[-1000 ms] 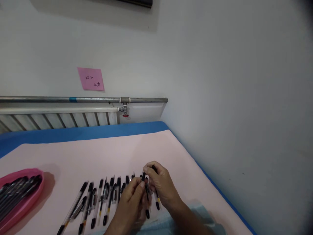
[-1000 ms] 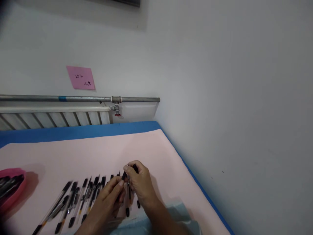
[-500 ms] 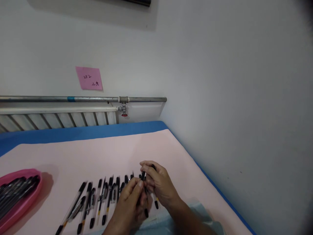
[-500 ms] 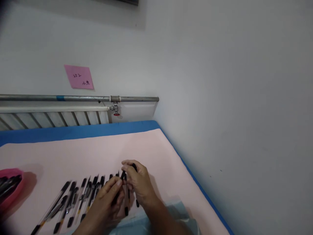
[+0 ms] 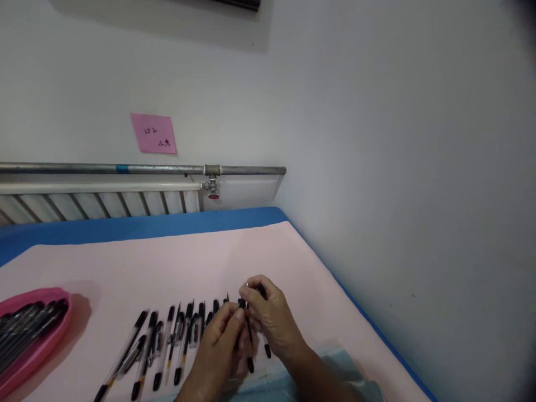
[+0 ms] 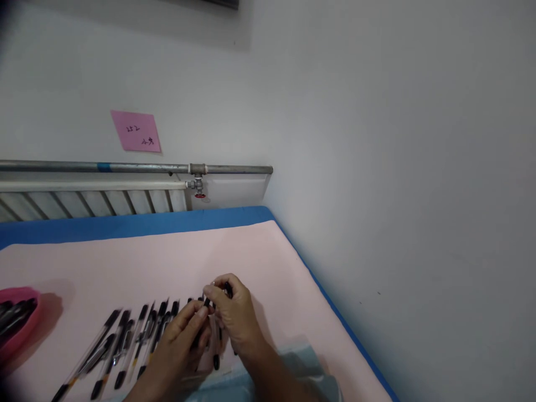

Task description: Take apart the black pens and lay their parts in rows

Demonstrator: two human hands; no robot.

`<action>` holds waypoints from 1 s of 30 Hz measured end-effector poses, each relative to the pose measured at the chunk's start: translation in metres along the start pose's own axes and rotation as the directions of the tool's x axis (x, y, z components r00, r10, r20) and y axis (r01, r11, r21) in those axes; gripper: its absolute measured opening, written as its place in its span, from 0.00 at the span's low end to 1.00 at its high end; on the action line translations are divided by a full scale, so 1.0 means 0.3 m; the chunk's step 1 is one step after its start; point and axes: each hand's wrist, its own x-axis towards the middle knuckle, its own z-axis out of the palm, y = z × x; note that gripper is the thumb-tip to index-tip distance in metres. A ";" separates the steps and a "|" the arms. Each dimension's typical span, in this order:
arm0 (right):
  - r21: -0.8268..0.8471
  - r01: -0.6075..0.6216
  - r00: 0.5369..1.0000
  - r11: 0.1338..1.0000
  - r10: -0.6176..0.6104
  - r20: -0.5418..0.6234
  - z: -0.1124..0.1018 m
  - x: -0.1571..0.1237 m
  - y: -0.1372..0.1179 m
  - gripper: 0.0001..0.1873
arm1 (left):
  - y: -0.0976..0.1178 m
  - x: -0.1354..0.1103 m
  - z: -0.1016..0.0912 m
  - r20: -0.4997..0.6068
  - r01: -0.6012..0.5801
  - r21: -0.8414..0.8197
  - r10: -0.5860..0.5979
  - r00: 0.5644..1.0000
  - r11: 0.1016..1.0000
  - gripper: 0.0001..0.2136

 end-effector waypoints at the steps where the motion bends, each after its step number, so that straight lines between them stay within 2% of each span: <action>1: -0.004 0.008 1.000 1.000 -0.008 -0.015 0.001 0.000 0.005 0.11 | 0.003 -0.001 -0.002 0.003 -0.020 0.015 0.020 1.000 1.000 0.14; 4: 0.012 0.012 1.000 1.000 -0.012 -0.011 -0.002 -0.002 0.010 0.11 | 0.003 0.000 -0.006 0.009 -0.032 0.019 0.031 0.999 0.999 0.15; 8: 0.068 -0.031 0.994 0.997 0.024 0.105 -0.009 -0.003 -0.006 0.09 | -0.015 0.003 -0.006 0.031 0.013 -0.047 -0.011 0.999 0.999 0.15; 10: 0.087 -0.057 0.991 0.995 0.046 0.126 -0.007 -0.003 -0.010 0.10 | -0.021 0.005 -0.007 0.038 0.035 -0.073 -0.033 0.999 0.997 0.15; 12: 0.077 -0.059 0.996 0.995 0.053 0.074 -0.001 -0.001 -0.006 0.10 | -0.021 0.006 -0.009 0.042 0.045 -0.062 -0.042 0.998 0.997 0.16; 16: 0.034 -0.024 0.999 0.999 0.025 -0.040 0.007 0.001 0.010 0.11 | -0.009 0.010 -0.012 0.020 -0.012 0.042 0.011 1.000 0.999 0.17; 18: 0.025 -0.022 0.999 0.999 0.022 -0.033 0.007 0.001 0.010 0.11 | -0.003 0.011 -0.012 0.015 -0.005 0.057 0.005 1.000 0.998 0.18; 23: 0.037 -0.063 0.997 0.997 0.062 0.041 0.010 -0.004 -0.005 0.10 | -0.002 0.012 -0.010 0.059 0.120 -0.035 -0.118 0.991 0.992 0.19; 28: 0.077 -0.048 0.999 0.996 0.049 -0.019 0.015 -0.006 0.000 0.12 | -0.017 0.010 -0.008 0.060 0.071 -0.096 -0.065 0.996 0.993 0.17; 30: 0.077 -0.060 0.998 0.995 0.061 -0.005 0.014 -0.006 0.001 0.12 | -0.020 0.011 -0.008 0.057 0.062 -0.101 -0.056 0.997 0.993 0.17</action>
